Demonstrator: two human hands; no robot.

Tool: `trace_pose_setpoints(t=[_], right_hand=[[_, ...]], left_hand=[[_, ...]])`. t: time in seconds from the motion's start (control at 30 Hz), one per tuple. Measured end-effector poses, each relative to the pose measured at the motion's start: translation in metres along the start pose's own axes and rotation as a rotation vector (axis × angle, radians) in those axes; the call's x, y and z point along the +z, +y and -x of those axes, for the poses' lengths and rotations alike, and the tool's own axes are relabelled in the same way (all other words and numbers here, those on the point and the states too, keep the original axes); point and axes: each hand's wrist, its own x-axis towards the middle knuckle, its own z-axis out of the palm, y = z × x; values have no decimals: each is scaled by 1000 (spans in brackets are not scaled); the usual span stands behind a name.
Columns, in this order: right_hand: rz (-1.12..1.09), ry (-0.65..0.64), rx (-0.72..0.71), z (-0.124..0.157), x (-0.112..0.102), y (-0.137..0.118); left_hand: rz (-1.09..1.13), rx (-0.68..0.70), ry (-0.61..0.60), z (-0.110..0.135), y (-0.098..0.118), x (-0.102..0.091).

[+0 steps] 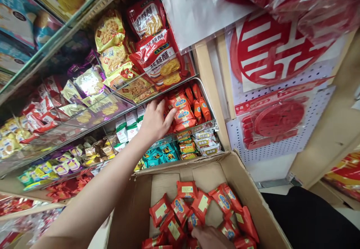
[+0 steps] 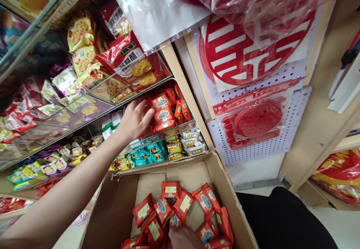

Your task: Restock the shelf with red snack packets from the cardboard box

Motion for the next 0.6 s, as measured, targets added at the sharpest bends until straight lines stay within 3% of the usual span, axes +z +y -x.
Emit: trace_pose_setpoints(t=[0.13,0.4,0.5,0.6], right_hand=[[-34,32,6,2,2,-1],[-58,47,4,0,9,5],[-77,63,-2,2,9,6],[-95,75,-3,4,5,5]], left_hand=[[-90,-44,-57,-5,-16,6],[-168,-132,-221,-41,-15,13],[-194,-116,-282,-38,-15,9],[-264,-86,-226,-27,-12,3]])
